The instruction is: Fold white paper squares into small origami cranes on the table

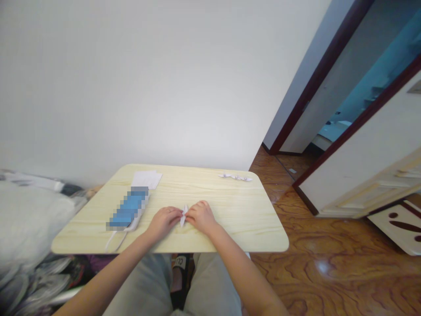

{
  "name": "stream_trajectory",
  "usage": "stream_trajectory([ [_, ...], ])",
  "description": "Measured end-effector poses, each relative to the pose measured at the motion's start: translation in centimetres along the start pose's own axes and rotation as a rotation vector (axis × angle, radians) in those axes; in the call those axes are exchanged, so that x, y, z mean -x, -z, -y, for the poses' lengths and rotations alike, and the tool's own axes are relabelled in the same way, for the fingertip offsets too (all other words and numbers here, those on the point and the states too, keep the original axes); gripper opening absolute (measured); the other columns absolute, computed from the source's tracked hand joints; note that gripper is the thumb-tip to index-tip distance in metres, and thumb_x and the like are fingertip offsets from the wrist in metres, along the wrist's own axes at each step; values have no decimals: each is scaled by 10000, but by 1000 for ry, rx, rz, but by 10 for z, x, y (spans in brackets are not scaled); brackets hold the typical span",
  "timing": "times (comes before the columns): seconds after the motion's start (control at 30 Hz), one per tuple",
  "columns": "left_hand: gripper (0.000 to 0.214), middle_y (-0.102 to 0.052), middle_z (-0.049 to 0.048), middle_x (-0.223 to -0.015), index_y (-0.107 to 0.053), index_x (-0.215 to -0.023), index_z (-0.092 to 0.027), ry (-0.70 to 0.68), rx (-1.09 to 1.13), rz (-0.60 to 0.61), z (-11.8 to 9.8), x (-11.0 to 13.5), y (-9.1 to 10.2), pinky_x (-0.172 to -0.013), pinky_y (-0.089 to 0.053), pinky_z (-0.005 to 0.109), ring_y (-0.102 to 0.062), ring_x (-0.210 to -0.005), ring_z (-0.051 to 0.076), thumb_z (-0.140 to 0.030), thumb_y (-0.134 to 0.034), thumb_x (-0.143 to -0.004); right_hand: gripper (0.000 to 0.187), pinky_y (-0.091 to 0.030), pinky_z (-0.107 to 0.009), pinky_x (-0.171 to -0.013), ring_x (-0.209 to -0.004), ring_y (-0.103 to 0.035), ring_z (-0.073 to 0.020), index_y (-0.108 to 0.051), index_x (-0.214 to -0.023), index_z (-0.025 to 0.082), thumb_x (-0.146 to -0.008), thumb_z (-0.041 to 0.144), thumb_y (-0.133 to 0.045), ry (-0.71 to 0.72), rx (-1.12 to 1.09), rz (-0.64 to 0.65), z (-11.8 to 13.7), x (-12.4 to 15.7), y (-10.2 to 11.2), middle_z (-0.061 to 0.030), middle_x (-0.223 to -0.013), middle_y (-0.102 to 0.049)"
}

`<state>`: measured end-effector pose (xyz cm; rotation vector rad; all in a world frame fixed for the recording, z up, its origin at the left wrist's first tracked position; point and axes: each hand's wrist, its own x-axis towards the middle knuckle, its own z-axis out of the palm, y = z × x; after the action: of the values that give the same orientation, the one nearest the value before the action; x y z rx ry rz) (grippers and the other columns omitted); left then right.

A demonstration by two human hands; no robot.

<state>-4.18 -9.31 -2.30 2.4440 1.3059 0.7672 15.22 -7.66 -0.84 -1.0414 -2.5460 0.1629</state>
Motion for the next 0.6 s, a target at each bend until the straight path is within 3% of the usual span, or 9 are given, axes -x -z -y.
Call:
stream_trajectory([
  [0.23, 185, -661, 60, -921, -678, -854, -228, 2, -14, -36, 1, 1, -3, -811, -405, 345, -557, -909, 199, -293, -509, -815, 120, -260, -369, -881, -865, -505, -164, -659, -832, 239, -802, 302, -561, -84, -1, -33, 2, 3, -5, -16, -816, -652],
  [0.37, 165, -627, 73, -938, -687, -773, -210, 146, -1, -140, 1, -2, -11, -837, -397, 373, -524, -928, 215, -281, -538, -784, 136, -273, -356, -870, -888, -499, -163, -658, -817, 229, -802, 316, -553, -184, -50, -58, 4, 2, -7, -20, -867, -643],
  [0.6, 173, -623, 67, -973, -686, -696, -206, 345, 7, -118, -8, -10, -14, -837, -363, 417, -504, -960, 251, -297, -550, -750, 117, -314, -328, -824, -863, -512, -168, -658, -728, 213, -773, 278, -571, -384, -89, -88, 8, -8, -17, -26, -849, -630],
])
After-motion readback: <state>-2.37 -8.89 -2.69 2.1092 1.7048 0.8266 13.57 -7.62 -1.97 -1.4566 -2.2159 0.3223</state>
